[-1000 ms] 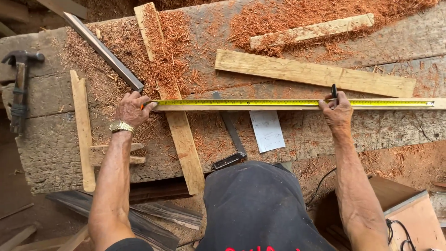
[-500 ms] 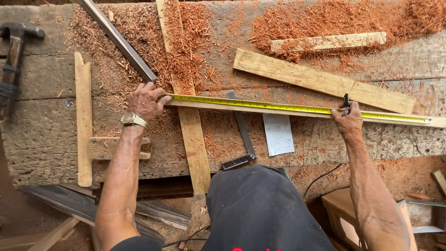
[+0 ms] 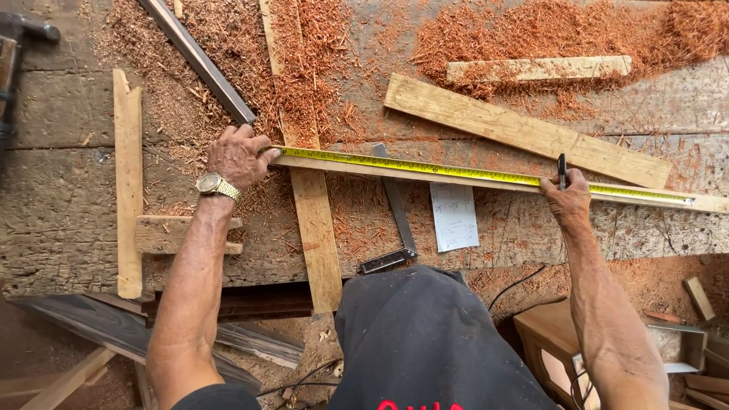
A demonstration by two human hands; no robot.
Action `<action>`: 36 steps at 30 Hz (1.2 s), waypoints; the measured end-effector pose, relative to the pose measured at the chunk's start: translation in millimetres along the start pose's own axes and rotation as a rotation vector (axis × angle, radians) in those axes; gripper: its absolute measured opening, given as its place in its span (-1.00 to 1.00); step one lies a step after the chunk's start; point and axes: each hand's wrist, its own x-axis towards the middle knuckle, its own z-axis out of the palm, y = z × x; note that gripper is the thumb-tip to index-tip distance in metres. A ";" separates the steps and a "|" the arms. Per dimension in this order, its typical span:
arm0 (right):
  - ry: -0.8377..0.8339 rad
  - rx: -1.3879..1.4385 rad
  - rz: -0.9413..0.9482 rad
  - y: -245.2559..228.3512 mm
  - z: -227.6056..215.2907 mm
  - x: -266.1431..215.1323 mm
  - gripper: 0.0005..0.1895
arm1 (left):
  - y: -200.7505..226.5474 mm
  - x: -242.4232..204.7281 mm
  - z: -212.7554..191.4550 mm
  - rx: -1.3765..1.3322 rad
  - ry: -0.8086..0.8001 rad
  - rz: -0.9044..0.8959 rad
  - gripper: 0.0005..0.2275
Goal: The person measures a long wooden plank with a tape measure and marks it with a pen. They then use a square ruler to draw a straight line across the plank at the marked point.
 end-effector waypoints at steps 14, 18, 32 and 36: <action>0.070 0.512 -0.340 -146.7 87.2 -120.3 -0.54 | 1.6 -2.7 -0.5 0.006 0.061 0.013 -0.71; -0.375 0.570 -0.656 -202.6 159.4 -166.7 -0.28 | 6.8 -8.8 -9.8 -0.019 0.097 0.026 -0.74; -0.205 0.231 -0.974 -258.6 246.1 -171.9 -0.80 | 2.9 -7.6 -4.4 0.003 0.032 0.009 -0.70; -0.240 0.353 -0.914 -258.1 260.3 -157.6 -0.87 | 7.0 -5.8 -15.3 -0.025 0.063 0.032 -0.73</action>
